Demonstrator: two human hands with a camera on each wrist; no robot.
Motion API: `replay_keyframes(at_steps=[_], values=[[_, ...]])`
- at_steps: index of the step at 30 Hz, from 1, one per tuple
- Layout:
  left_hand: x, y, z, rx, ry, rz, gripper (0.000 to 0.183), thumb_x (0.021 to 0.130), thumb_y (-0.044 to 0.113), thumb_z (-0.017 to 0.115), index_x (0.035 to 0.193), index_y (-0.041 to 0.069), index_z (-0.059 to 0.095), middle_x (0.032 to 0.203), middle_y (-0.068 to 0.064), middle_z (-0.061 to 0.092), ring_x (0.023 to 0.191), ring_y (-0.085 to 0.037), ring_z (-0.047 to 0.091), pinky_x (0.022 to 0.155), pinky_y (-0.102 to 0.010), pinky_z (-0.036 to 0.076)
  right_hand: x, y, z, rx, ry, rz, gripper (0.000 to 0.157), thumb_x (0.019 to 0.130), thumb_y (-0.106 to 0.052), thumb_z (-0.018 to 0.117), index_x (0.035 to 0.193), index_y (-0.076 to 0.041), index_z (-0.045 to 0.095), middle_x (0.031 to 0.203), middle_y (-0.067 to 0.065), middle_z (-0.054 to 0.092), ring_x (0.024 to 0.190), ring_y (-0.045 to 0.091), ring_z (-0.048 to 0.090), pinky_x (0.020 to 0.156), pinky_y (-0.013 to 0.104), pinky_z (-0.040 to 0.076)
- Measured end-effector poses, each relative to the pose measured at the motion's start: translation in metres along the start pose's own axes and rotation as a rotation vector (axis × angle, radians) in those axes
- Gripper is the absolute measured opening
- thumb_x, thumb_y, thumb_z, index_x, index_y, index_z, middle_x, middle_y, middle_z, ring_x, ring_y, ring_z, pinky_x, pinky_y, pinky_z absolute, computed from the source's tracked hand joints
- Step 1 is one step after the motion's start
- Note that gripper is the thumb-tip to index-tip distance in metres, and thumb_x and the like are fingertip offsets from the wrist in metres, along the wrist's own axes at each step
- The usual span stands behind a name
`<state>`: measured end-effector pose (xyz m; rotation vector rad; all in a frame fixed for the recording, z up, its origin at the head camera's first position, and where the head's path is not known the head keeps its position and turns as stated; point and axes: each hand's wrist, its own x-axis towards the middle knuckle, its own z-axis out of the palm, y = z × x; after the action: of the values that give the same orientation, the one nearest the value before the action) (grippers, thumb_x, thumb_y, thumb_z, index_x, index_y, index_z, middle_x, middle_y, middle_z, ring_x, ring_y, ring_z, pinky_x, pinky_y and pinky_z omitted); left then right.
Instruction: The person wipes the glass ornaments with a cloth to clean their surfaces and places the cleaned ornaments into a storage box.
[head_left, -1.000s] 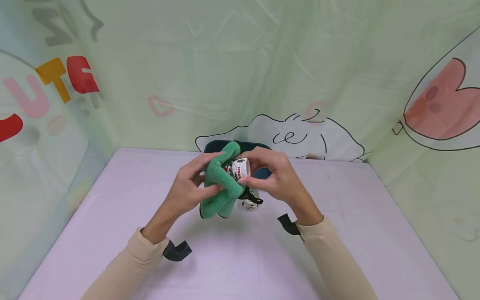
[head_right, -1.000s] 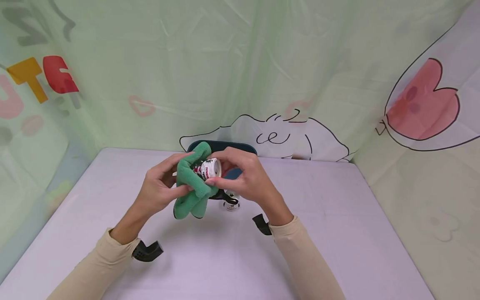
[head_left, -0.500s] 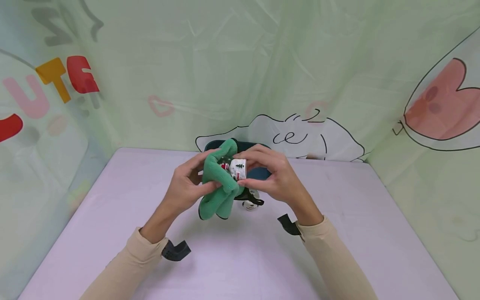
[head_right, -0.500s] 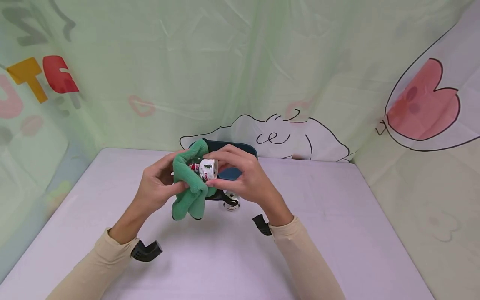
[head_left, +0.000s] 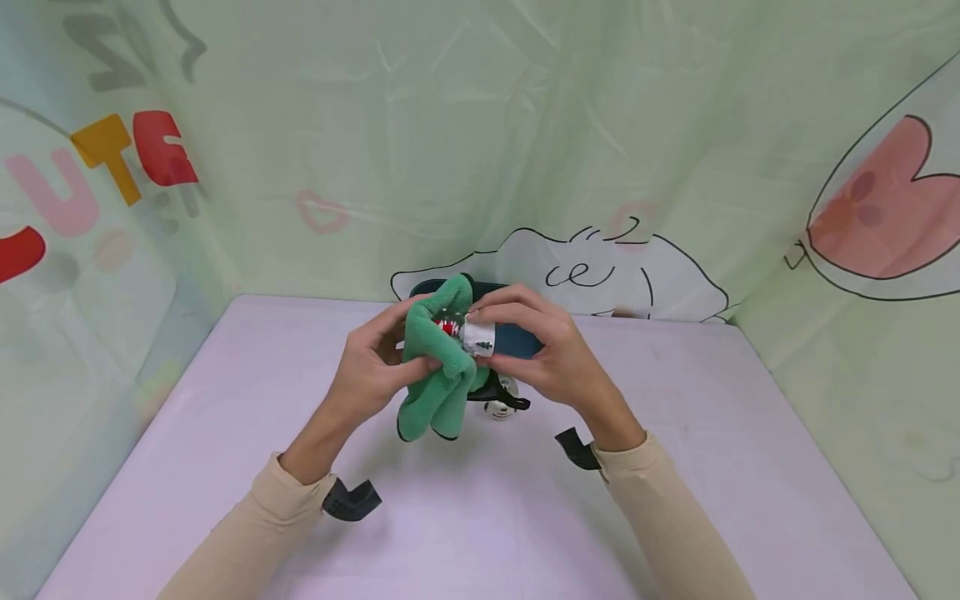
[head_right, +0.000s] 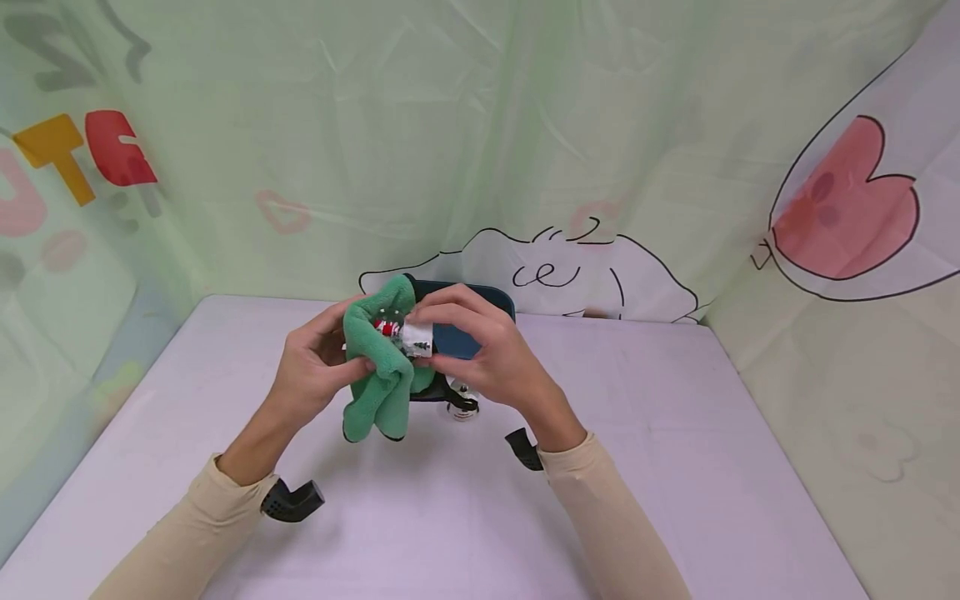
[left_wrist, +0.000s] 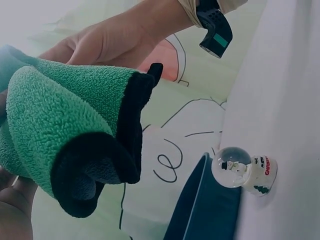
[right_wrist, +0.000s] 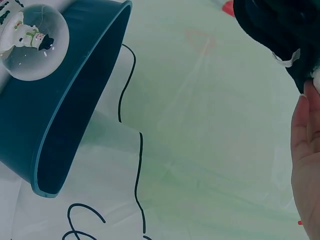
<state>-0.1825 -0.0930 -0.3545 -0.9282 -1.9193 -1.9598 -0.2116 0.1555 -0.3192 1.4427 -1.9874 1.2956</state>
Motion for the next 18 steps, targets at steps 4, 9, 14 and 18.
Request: replay_keyframes(at_steps=[4, 9, 14, 18], values=[[-0.0002, 0.0001, 0.0007, 0.001, 0.005, -0.017, 0.066, 0.082, -0.017, 0.073, 0.143, -0.004, 0.052, 0.128, -0.009, 0.063, 0.111, -0.017, 0.066, 0.089, -0.034, 0.060, 0.0002, -0.0002, -0.0003, -0.025, 0.000, -0.013, 0.051, 0.073, 0.013, 0.084, 0.119, -0.003, 0.068, 0.123, 0.014, 0.063, 0.119, 0.028, 0.060, 0.099, 0.031, 0.053], [-0.0011, -0.0005, 0.0011, 0.002, 0.010, -0.031, 0.066, 0.081, -0.016, 0.073, 0.143, -0.003, 0.052, 0.128, -0.013, 0.063, 0.111, -0.018, 0.066, 0.089, -0.035, 0.060, -0.0005, 0.0008, -0.0003, -0.052, -0.002, -0.017, 0.048, 0.075, 0.012, 0.083, 0.118, -0.004, 0.068, 0.124, 0.015, 0.062, 0.119, 0.028, 0.060, 0.098, 0.030, 0.053], [-0.0014, -0.0004, 0.0013, 0.008, 0.027, -0.031, 0.065, 0.082, -0.015, 0.074, 0.142, -0.003, 0.053, 0.129, -0.014, 0.062, 0.110, -0.018, 0.066, 0.088, -0.034, 0.060, -0.0020, 0.0024, -0.0011, -0.075, 0.016, 0.021, 0.049, 0.076, 0.007, 0.085, 0.119, -0.005, 0.067, 0.126, 0.012, 0.061, 0.117, 0.025, 0.059, 0.098, 0.028, 0.052], [-0.0010, 0.0009, 0.0012, 0.020, 0.039, -0.021, 0.064, 0.082, -0.015, 0.074, 0.142, -0.003, 0.054, 0.128, -0.016, 0.063, 0.108, -0.018, 0.067, 0.087, -0.034, 0.061, -0.0031, 0.0037, -0.0021, -0.071, 0.026, 0.055, 0.053, 0.073, 0.002, 0.089, 0.121, -0.004, 0.068, 0.122, 0.010, 0.063, 0.111, 0.021, 0.060, 0.093, 0.026, 0.053]])
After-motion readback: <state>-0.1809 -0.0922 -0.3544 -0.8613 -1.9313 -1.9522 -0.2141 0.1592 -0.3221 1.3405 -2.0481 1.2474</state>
